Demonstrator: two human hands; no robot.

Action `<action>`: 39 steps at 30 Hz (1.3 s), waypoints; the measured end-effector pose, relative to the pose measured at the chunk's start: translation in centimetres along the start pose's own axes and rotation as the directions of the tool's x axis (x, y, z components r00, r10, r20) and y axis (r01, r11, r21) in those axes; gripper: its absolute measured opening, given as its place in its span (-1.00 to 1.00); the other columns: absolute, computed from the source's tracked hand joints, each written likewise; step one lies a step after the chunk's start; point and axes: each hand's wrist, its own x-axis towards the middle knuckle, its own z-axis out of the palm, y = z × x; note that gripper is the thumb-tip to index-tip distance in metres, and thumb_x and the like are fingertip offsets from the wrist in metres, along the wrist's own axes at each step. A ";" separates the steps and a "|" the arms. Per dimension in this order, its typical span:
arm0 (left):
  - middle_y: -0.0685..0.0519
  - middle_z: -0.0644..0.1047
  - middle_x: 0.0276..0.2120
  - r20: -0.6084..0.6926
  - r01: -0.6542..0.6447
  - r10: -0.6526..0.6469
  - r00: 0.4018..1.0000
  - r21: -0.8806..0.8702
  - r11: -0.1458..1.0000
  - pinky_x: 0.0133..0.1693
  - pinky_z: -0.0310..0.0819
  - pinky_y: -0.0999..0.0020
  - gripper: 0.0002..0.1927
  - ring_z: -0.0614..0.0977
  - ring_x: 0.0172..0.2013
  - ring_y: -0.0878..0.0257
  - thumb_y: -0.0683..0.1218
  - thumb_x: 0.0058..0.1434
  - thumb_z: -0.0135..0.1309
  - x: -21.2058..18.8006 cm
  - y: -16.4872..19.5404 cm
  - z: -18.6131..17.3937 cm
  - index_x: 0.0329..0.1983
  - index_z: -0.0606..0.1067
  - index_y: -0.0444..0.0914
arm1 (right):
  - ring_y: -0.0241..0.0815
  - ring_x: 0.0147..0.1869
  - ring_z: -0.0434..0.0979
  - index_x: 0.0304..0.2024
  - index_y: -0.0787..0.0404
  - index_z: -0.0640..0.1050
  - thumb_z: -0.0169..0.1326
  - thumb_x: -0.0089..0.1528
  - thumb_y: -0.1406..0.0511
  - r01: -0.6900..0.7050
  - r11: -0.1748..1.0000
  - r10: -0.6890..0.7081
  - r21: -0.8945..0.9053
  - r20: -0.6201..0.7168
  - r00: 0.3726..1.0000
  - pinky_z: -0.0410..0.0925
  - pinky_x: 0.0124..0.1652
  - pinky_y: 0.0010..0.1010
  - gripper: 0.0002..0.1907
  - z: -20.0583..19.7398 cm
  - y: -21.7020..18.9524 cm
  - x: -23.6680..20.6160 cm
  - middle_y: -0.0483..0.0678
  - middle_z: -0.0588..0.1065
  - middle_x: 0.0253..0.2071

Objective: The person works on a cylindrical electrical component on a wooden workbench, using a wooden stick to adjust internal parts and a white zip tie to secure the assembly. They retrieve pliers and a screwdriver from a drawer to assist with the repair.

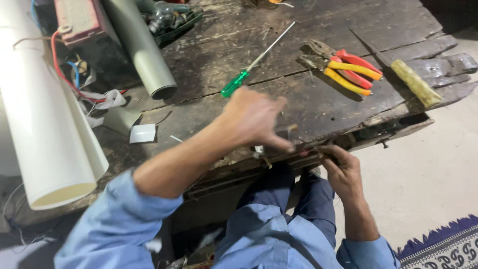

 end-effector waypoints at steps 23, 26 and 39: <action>0.13 0.70 -0.19 0.551 0.111 -0.173 0.816 0.143 0.983 -0.21 0.67 -0.03 -0.35 0.74 -0.25 0.13 0.49 0.04 0.10 7.1 4.5 -5.2 -0.02 0.65 0.00 | -0.38 -0.07 0.51 -0.02 0.38 0.61 0.00 0.28 0.54 -0.093 0.995 0.095 0.038 -0.062 0.994 0.38 -0.04 -0.60 -0.74 0.6 -0.2 -0.6 -0.10 0.59 -0.17; 0.07 0.68 -0.22 0.551 0.095 -0.179 0.815 0.179 0.979 -0.17 0.64 -0.05 -0.33 0.72 -0.25 0.12 0.51 0.09 0.07 7.9 4.8 -4.4 -0.02 0.64 -0.04 | -0.38 -0.17 0.42 0.04 0.36 0.64 0.01 0.33 0.53 -0.111 0.994 0.110 -0.004 -0.080 0.991 0.29 -0.18 -0.57 -0.72 0.8 -0.5 -1.0 -0.11 0.53 -0.24; 0.07 0.60 -0.50 0.541 -0.039 -0.168 0.824 0.350 0.936 -0.23 0.69 0.27 -0.78 0.47 -0.64 0.43 -0.09 0.17 0.26 13.5 4.3 0.5 -0.22 0.65 -0.34 | -0.38 -0.14 0.53 -0.02 0.37 0.60 0.00 0.26 0.54 -0.071 0.981 0.047 -0.181 -0.136 0.990 0.39 -0.13 -0.59 -0.73 1.8 -2.2 -1.0 -0.08 0.59 -0.20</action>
